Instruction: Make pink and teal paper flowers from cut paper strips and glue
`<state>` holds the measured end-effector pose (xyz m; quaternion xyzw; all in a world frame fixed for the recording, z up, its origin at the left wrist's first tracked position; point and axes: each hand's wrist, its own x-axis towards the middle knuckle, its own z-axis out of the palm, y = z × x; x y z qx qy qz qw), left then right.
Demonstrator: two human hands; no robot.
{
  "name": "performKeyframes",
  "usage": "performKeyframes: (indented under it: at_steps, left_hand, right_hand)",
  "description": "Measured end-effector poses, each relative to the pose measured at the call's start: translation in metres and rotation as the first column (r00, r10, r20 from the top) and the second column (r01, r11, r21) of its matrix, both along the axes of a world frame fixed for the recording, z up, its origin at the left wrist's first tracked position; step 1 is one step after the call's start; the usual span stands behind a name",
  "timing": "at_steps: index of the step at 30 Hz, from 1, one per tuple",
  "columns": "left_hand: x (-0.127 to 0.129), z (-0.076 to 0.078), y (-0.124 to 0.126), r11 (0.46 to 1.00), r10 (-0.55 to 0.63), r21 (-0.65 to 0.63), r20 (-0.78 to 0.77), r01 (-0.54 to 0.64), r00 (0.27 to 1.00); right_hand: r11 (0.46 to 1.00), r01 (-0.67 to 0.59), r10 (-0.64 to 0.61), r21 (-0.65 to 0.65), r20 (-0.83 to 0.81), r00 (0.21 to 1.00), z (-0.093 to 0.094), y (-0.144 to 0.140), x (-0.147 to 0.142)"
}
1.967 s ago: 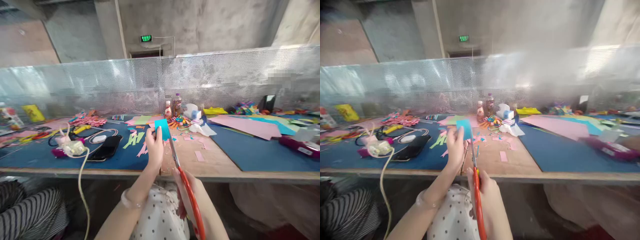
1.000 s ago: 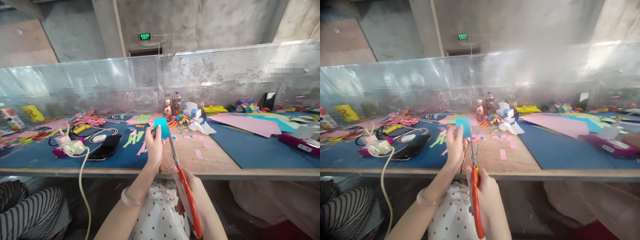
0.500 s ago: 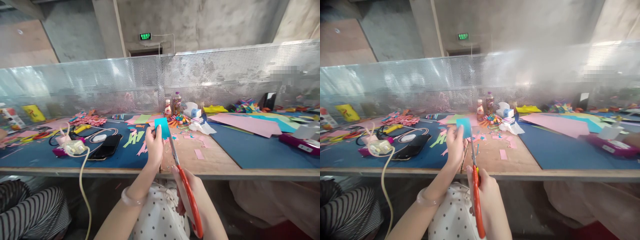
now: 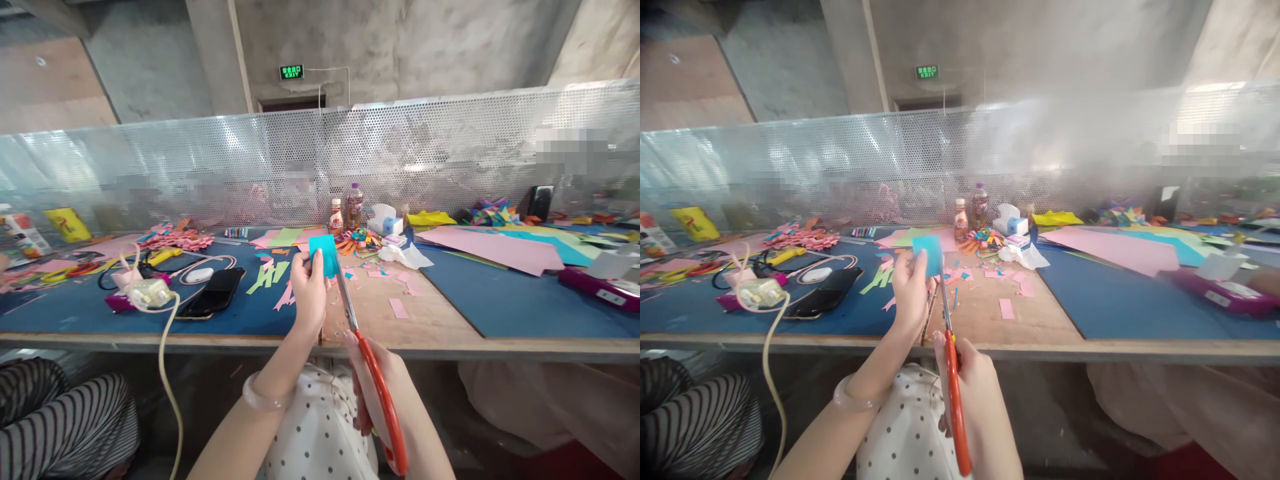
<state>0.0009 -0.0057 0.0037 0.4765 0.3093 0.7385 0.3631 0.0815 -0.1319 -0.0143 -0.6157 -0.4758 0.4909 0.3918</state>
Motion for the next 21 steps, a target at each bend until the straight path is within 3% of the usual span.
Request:
performKeyframes:
  at_steps: [21]
  left_hand:
    - [-0.0008,-0.0007,0.0003,1.000,-0.007,-0.007,0.018,0.007,1.000]
  right_hand:
    - [1.000,0.016,-0.016,0.007,-0.035,0.999,-0.0001,-0.0009,-0.0004]
